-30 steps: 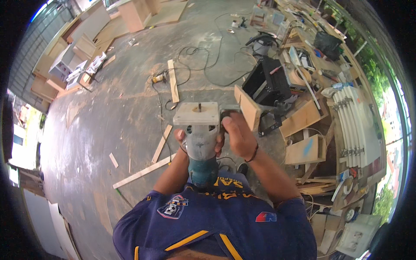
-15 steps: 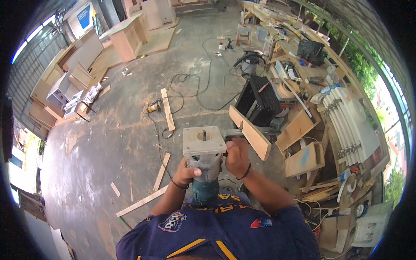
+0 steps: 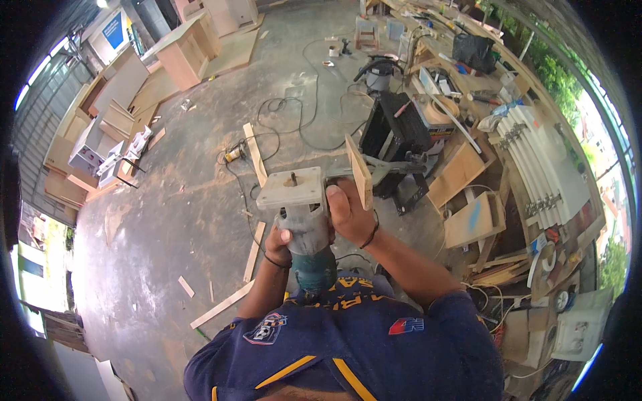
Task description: The person prepares a handheld power router by fitting a wooden guide piece to the base and then plugging the power cord into a multi-plug adapter on the floor.
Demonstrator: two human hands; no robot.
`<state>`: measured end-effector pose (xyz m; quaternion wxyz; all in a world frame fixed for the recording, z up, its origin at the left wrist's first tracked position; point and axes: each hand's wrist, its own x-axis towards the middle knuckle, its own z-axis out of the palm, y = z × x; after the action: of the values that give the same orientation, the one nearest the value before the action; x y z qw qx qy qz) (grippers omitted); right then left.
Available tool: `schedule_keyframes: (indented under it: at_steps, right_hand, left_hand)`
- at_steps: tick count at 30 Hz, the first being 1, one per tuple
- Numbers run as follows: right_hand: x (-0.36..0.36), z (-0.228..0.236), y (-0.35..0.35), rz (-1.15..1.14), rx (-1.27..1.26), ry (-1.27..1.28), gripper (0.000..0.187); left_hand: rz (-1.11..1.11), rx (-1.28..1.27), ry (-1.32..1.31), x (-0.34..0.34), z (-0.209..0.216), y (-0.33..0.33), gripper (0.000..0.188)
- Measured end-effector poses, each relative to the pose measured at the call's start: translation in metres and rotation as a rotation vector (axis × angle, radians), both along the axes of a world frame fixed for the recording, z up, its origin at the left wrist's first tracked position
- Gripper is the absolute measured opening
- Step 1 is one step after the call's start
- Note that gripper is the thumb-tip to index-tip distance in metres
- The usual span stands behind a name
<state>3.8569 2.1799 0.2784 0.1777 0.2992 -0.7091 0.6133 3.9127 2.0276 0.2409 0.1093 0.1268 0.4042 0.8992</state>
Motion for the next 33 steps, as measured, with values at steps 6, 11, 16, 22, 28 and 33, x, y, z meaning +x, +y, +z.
schedule_keyframes:
  at_steps: [6, 11, 16, 22, 28, 33]
  right_hand:
    - [-0.004, -0.016, -0.008, -0.092, -0.061, -0.001, 0.039]
    - [-0.002, -0.009, 0.002, 0.030, -0.031, -0.244, 0.036]
    - [-0.007, 0.000, 0.011, 0.035, 0.160, -0.307, 0.032]
    - [0.011, 0.047, 0.087, -0.143, 0.291, 0.089, 0.028]
    - [-0.022, 0.060, 0.130, 0.132, 0.712, -0.048, 0.044]
    - [-0.016, 0.086, 0.131, 0.394, 0.823, 0.020, 0.049]
  left_hand:
    - [0.070, -0.072, -0.032, 0.003, 0.001, 0.003, 0.084]
    - [0.112, -0.031, -0.055, 0.000, -0.008, 0.003, 0.080]
    - [-0.007, 0.024, -0.110, -0.017, -0.017, -0.014, 0.077]
    - [-0.050, 0.030, -0.105, -0.015, -0.029, -0.045, 0.082]
    - [-0.277, 0.182, -0.114, -0.016, -0.041, -0.036, 0.087]
    - [-0.474, 0.454, -0.145, -0.027, -0.064, -0.011, 0.089]
